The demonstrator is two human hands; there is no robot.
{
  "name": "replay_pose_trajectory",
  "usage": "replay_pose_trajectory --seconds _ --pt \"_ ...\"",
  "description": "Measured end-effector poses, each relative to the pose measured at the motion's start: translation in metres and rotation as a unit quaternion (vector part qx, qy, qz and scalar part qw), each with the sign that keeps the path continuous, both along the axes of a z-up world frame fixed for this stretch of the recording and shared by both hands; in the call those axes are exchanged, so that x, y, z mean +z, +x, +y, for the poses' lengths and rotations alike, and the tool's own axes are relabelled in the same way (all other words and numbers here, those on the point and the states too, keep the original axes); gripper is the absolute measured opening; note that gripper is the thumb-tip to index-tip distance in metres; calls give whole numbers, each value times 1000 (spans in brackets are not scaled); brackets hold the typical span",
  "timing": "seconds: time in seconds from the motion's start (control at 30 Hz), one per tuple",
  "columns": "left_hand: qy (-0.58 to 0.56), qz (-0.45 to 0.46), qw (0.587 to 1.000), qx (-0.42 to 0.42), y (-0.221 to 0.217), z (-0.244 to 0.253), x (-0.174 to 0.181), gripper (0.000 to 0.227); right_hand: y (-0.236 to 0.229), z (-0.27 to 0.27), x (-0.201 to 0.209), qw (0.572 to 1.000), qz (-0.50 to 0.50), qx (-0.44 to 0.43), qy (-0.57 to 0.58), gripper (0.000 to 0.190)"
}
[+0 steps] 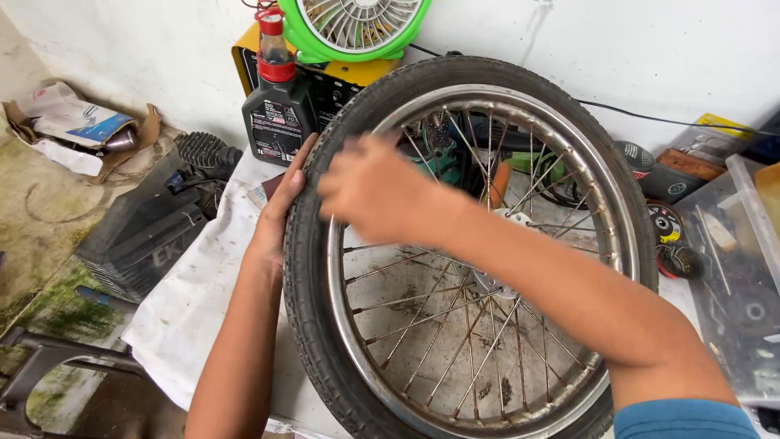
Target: The person sands the rim of a motorcycle wheel using a piece of sandpaper. They rotate the wheel to access different sections of the rim and continue sanding until the end of the clip.
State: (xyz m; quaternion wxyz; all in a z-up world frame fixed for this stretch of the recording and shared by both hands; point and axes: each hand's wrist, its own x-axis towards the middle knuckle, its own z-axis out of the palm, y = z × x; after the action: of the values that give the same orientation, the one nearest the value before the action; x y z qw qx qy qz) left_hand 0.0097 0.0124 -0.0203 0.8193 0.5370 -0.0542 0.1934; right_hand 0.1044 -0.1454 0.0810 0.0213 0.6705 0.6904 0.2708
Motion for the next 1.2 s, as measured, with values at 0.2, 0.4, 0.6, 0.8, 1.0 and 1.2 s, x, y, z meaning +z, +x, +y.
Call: replay_pose_trajectory --seconds 0.2,0.4,0.6,0.8,1.0,1.2 --pt "-27 -24 999 -33 -3 -5 5 71 51 -10 16 999 18 -15 -35 35" --pt "-56 -35 997 -41 -1 -2 3 73 47 -2 29 997 -31 -67 -3 26" --pt "-20 -15 999 -31 0 1 1 71 54 -1 21 998 1 -8 -70 30" --pt "-49 -26 998 -39 -14 -11 24 72 79 -19 19 995 -47 -92 0 22" --pt "-59 -35 997 -42 -15 -12 26 73 82 -26 33 995 -29 -34 94 20" --pt "-105 0 993 -50 -6 -8 20 78 67 -9 34 996 77 -35 -9 30"
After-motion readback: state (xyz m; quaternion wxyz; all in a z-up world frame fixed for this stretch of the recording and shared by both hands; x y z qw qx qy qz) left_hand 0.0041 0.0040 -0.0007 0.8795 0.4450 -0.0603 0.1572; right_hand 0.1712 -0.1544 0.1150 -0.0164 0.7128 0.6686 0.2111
